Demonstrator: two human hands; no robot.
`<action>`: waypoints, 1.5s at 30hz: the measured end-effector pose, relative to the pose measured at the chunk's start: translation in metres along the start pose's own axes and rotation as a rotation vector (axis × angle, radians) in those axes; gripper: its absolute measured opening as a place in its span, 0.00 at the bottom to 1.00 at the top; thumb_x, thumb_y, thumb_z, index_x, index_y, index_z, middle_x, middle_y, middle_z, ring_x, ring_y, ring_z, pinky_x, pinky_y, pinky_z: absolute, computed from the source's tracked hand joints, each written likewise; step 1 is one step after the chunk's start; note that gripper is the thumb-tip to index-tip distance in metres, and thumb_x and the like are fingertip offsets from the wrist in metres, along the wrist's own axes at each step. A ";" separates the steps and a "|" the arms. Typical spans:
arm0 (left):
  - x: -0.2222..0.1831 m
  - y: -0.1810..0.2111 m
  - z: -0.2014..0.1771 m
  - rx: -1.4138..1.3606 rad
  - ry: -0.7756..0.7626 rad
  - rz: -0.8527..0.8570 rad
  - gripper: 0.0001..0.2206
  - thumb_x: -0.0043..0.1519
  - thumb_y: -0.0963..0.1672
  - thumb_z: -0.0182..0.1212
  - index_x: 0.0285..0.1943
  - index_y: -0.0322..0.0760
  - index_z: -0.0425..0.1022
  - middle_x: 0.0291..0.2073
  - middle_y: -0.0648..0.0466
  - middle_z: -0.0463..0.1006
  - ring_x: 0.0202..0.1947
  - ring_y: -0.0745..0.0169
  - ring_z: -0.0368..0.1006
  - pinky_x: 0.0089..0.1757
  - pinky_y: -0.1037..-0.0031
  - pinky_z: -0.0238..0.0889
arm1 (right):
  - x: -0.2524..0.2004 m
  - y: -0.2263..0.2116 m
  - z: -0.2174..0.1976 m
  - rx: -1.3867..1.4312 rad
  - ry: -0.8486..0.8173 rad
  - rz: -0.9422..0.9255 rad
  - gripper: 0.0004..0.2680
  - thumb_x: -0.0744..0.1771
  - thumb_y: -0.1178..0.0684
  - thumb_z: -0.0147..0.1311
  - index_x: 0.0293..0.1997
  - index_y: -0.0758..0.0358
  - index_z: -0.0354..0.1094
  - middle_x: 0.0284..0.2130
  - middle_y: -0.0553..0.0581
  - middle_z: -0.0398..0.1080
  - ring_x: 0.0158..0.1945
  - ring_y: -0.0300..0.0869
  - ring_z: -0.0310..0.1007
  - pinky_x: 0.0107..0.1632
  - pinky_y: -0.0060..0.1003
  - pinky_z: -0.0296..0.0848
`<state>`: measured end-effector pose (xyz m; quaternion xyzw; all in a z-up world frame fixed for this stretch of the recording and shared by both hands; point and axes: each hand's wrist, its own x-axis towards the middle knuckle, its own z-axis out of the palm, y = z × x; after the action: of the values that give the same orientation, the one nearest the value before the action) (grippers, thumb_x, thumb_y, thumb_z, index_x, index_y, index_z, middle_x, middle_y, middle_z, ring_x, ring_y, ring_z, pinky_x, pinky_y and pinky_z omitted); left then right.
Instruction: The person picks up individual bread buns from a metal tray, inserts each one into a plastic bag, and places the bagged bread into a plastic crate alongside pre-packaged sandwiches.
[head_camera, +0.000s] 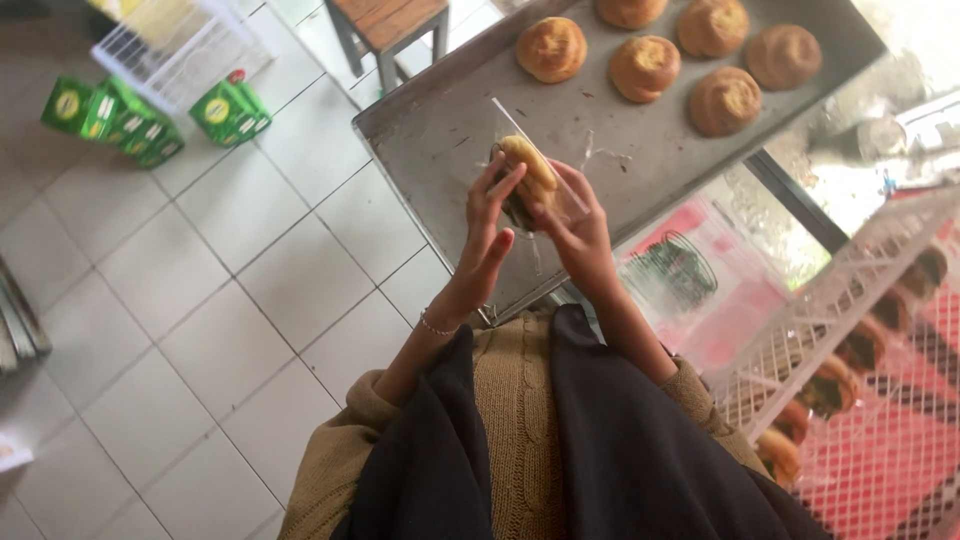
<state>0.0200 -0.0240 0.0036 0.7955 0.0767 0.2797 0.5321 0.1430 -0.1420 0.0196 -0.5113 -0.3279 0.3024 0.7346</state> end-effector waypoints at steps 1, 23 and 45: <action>0.003 0.000 0.000 -0.007 -0.023 0.007 0.35 0.72 0.64 0.29 0.82 0.49 0.51 0.82 0.47 0.42 0.81 0.47 0.35 0.78 0.44 0.36 | -0.003 0.002 -0.005 -0.003 0.024 -0.007 0.23 0.71 0.52 0.58 0.72 0.69 0.52 0.65 0.63 0.63 0.68 0.47 0.66 0.68 0.42 0.70; 0.020 0.011 0.066 -0.408 -0.464 -0.230 0.20 0.63 0.45 0.69 0.62 0.38 0.71 0.50 0.56 0.78 0.51 0.66 0.74 0.52 0.72 0.72 | -0.159 -0.019 -0.061 0.054 0.658 0.016 0.17 0.74 0.49 0.41 0.69 0.69 0.61 0.55 0.60 0.71 0.57 0.42 0.72 0.60 0.37 0.72; -0.016 0.125 0.313 -0.672 -0.896 -0.185 0.20 0.65 0.44 0.70 0.63 0.34 0.70 0.46 0.51 0.75 0.42 0.64 0.75 0.42 0.75 0.74 | -0.336 -0.240 -0.191 -0.691 0.217 -0.004 0.21 0.71 0.35 0.37 0.64 0.58 0.64 0.49 0.63 0.73 0.51 0.45 0.76 0.56 0.43 0.82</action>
<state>0.1498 -0.3346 0.0222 0.6134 -0.1804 -0.1238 0.7589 0.1176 -0.5803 0.1392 -0.7578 -0.3319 0.1161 0.5497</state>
